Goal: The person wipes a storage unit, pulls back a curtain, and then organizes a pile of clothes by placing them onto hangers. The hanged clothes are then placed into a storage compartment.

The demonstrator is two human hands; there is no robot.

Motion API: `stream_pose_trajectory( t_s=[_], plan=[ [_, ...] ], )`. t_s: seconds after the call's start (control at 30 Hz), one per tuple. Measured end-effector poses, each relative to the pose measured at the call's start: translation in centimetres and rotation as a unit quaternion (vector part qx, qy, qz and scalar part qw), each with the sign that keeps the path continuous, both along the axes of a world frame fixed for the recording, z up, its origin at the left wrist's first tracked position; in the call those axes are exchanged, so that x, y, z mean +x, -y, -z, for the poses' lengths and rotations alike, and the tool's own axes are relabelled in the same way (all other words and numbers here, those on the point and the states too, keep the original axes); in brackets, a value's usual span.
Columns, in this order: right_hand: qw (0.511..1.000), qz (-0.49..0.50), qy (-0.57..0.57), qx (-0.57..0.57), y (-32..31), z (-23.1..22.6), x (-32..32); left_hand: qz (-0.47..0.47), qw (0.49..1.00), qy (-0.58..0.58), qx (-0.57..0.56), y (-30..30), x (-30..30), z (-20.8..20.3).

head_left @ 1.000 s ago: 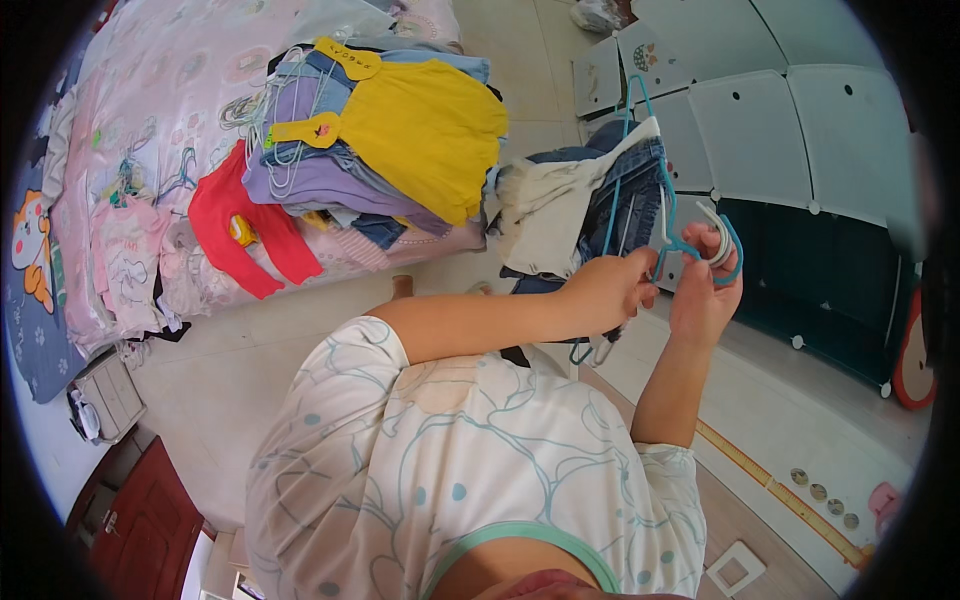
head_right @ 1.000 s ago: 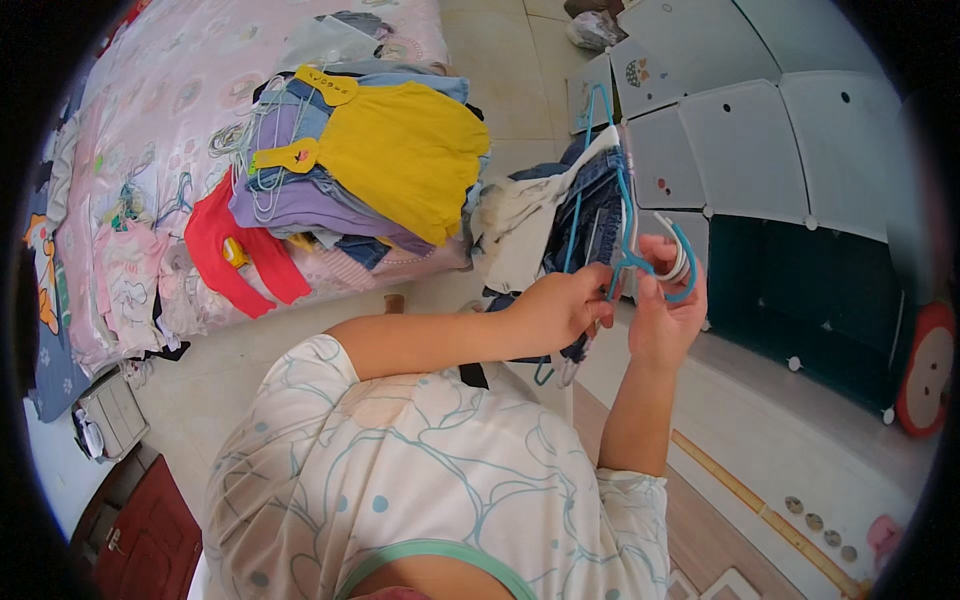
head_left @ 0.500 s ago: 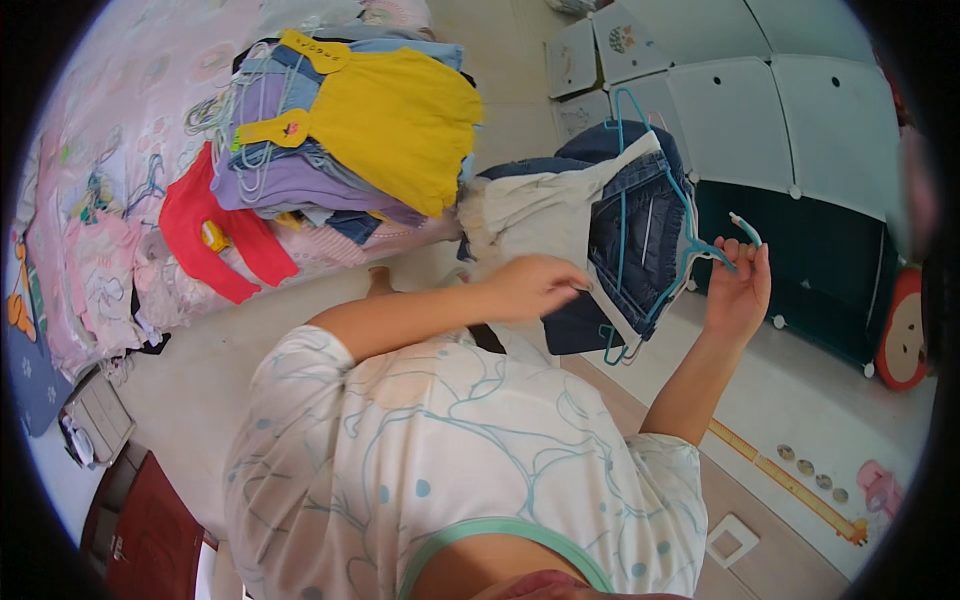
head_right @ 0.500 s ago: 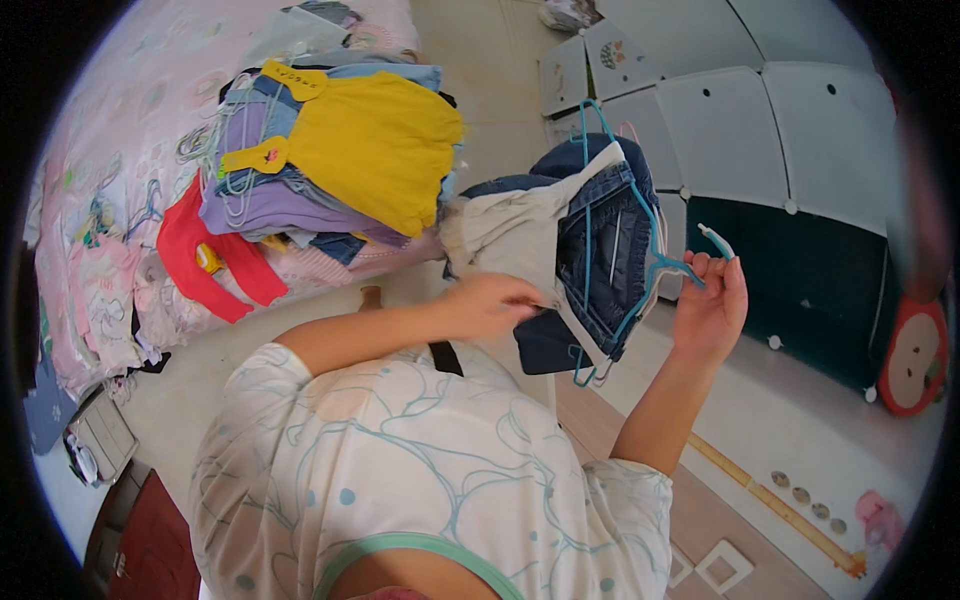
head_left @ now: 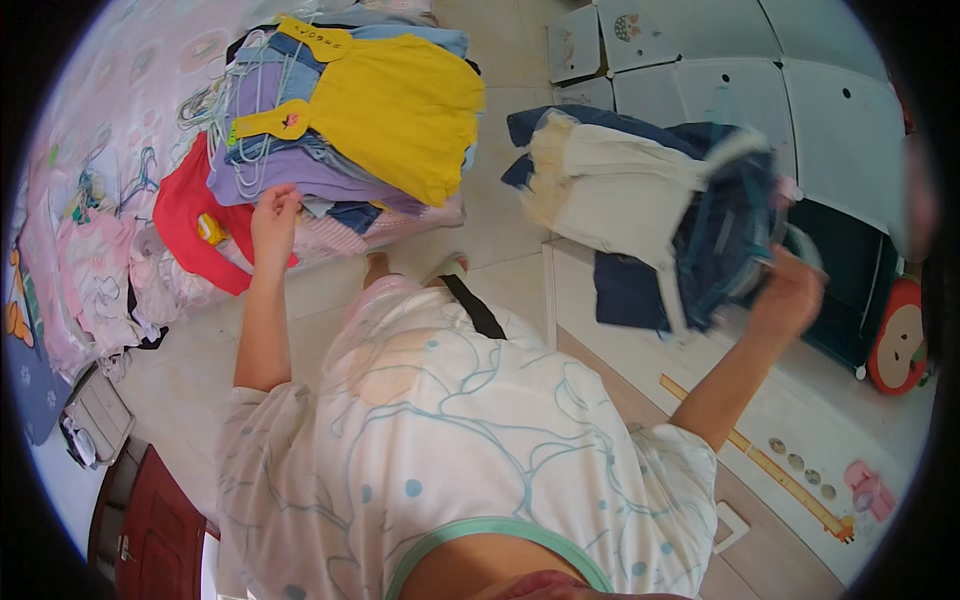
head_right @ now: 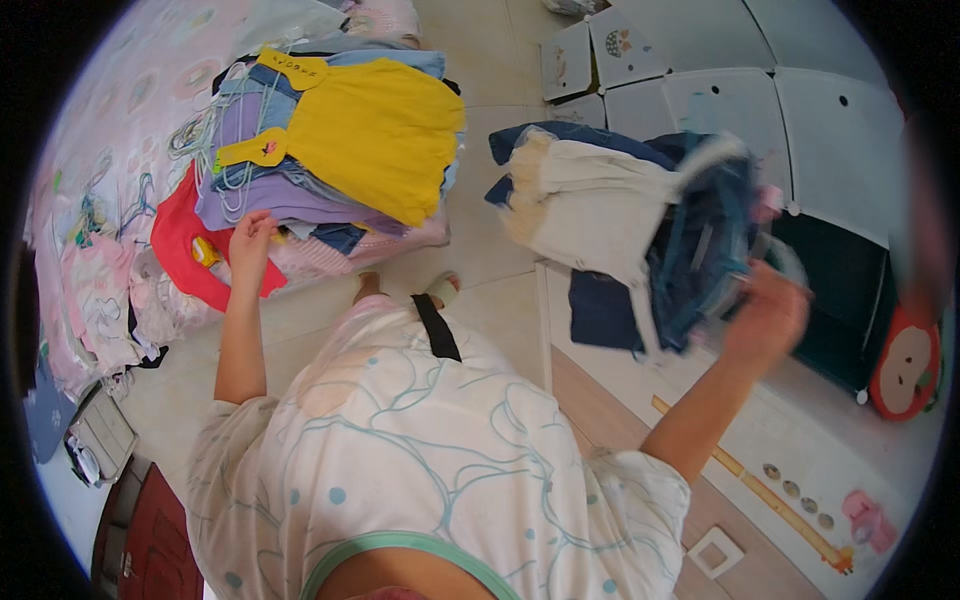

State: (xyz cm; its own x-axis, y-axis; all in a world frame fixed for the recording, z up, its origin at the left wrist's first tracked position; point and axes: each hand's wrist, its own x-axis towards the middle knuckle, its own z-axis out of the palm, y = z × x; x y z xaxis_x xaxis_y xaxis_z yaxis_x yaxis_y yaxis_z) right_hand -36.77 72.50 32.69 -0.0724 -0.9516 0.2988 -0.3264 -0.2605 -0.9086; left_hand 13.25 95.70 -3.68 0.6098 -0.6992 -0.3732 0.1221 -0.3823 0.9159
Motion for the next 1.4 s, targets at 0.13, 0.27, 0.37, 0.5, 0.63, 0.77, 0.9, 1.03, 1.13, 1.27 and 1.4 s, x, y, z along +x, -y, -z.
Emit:
stream_pose_trajectory(
  t_s=[0.13, 0.27, 0.37, 0.5, 0.63, 0.77, 0.9, 1.03, 1.13, 1.27, 1.4],
  plan=[
    [0.970, -0.107, 0.144, 0.164, -1.3, 5.5, 2.3, 0.007, 1.000, 0.018, -0.021, 0.4, 0.6, 0.9],
    [0.967, 0.086, 0.199, 0.135, -1.9, 4.5, 4.2, -0.015, 0.984, 0.177, 0.001, 1.9, 4.2, -0.5],
    [0.894, -0.233, 0.332, 0.190, -0.6, 3.6, 1.6, -0.022, 0.969, 0.239, 0.055, 4.0, 8.3, 1.5],
    [0.954, -0.024, 0.254, 0.157, -0.3, 0.3, 0.9, -0.066, 0.904, 0.405, 0.124, 6.5, 11.2, 2.8],
    [0.913, -0.197, 0.310, 0.178, -1.4, -3.8, -3.6, -0.151, 0.897, 0.364, 0.202, 9.1, 14.7, 4.5],
    [0.906, -0.193, 0.346, 0.151, -1.6, -8.0, -4.7, -0.125, 0.875, 0.420, 0.206, 8.0, 16.8, 6.0],
    [0.923, -0.160, 0.342, 0.080, -2.0, -8.8, -4.3, -0.126, 0.886, 0.429, 0.126, 11.7, 10.5, 3.3],
    [0.943, -0.053, 0.329, -0.003, -2.4, -9.3, -4.2, 0.123, 0.954, 0.230, -0.146, 16.6, -3.6, 0.0],
    [0.948, -0.023, 0.316, 0.000, -2.1, -12.0, -3.2, 0.365, 0.901, 0.101, -0.212, 20.1, -15.7, -5.6],
    [0.956, -0.043, 0.289, -0.004, -1.8, -16.3, -1.8, 0.395, 0.838, 0.168, -0.337, 22.6, -28.1, -8.1],
    [0.956, -0.044, 0.286, -0.042, -1.4, -21.4, -7.2, 0.341, 0.883, 0.169, -0.275, 22.9, -31.9, -11.3]
  ],
)
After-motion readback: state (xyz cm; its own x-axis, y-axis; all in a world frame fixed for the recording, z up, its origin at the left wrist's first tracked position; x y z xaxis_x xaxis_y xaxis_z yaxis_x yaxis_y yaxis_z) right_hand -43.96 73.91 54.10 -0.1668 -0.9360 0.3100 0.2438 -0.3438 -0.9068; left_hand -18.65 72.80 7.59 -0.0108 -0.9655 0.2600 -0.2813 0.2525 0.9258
